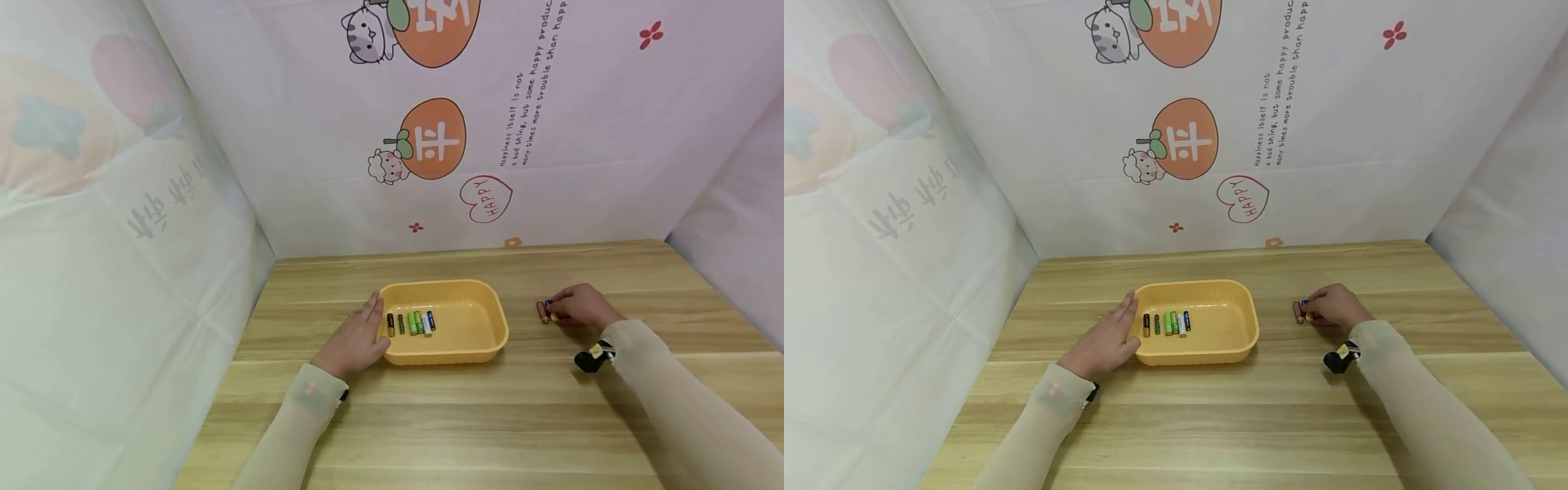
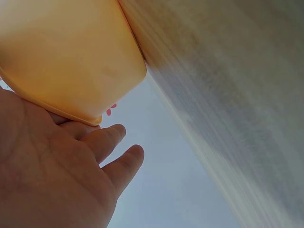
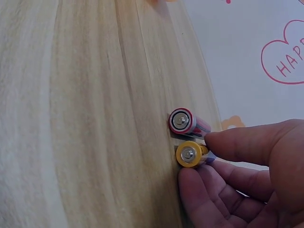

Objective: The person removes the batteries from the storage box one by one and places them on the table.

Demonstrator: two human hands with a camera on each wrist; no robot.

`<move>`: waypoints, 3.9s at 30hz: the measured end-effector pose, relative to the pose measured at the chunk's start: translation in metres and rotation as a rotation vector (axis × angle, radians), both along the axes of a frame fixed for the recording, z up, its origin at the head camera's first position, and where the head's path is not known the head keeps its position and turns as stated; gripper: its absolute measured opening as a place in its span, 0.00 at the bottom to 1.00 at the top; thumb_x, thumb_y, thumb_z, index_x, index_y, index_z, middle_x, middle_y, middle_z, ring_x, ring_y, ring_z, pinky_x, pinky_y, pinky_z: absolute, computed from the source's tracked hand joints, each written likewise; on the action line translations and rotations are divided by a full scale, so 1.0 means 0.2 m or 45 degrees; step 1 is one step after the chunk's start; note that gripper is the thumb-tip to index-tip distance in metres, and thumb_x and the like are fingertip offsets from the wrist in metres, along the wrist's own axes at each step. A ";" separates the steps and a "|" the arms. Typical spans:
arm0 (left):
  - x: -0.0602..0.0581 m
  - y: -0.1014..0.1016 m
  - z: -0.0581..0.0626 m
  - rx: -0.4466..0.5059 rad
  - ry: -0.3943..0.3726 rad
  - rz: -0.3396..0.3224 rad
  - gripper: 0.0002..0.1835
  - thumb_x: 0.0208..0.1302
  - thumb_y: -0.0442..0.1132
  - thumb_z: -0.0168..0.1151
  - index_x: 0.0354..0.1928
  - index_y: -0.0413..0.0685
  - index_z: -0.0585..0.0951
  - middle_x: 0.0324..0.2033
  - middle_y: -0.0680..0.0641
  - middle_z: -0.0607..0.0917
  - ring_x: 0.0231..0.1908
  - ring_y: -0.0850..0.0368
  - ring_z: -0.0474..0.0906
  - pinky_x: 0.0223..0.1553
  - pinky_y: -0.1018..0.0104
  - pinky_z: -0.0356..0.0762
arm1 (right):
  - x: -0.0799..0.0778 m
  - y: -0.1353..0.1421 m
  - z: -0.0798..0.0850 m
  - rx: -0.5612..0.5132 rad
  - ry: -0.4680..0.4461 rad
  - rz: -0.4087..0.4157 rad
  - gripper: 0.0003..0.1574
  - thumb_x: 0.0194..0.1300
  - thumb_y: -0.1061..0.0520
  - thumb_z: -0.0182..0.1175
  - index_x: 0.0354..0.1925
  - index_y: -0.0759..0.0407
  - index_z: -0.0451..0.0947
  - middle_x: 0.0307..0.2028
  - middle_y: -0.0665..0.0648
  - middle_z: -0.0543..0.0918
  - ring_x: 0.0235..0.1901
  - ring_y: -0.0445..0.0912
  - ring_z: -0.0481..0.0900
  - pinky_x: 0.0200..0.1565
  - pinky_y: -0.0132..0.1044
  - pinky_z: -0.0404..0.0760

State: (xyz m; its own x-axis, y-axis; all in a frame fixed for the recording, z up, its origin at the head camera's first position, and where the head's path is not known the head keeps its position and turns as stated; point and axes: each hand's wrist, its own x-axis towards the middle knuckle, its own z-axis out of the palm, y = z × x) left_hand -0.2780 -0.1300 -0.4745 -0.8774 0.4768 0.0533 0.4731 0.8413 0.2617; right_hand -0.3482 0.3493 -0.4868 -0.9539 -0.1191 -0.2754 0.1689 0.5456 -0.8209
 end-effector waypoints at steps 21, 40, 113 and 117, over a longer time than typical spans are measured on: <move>0.00 0.00 0.00 -0.016 0.000 0.004 0.41 0.70 0.48 0.45 0.76 0.38 0.42 0.76 0.43 0.40 0.74 0.54 0.37 0.70 0.55 0.46 | 0.02 -0.01 0.01 -0.044 -0.009 -0.027 0.27 0.70 0.61 0.56 0.57 0.83 0.67 0.44 0.66 0.79 0.35 0.44 0.79 0.39 0.39 0.84; 0.01 0.00 0.01 -0.018 0.011 -0.004 0.41 0.70 0.49 0.45 0.76 0.36 0.43 0.76 0.40 0.41 0.74 0.53 0.38 0.70 0.56 0.47 | 0.06 0.03 0.08 0.095 0.127 0.089 0.29 0.70 0.58 0.55 0.58 0.82 0.68 0.47 0.73 0.80 0.36 0.49 0.84 0.38 0.40 0.84; -0.04 -0.02 0.03 -0.011 0.022 -0.023 0.41 0.71 0.49 0.47 0.75 0.36 0.43 0.76 0.40 0.41 0.74 0.52 0.36 0.70 0.54 0.47 | 0.00 -0.69 0.30 -0.266 0.070 0.285 0.26 0.68 0.61 0.59 0.58 0.78 0.70 0.52 0.75 0.76 0.47 0.62 0.82 0.45 0.48 0.82; -0.03 -0.01 0.02 -0.023 -0.002 -0.036 0.41 0.71 0.49 0.46 0.75 0.35 0.43 0.76 0.39 0.40 0.74 0.51 0.36 0.70 0.54 0.46 | 0.02 -0.74 0.30 -0.218 0.030 0.299 0.25 0.68 0.60 0.59 0.57 0.76 0.71 0.52 0.74 0.77 0.47 0.62 0.81 0.45 0.47 0.82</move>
State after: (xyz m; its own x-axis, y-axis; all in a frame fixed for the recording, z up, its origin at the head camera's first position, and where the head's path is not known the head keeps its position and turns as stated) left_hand -0.2833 -0.1323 -0.4700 -0.8638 0.5020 0.0433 0.4961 0.8323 0.2473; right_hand -0.3449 0.2017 -0.4274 -0.9007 -0.3804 -0.2099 0.0338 0.4205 -0.9067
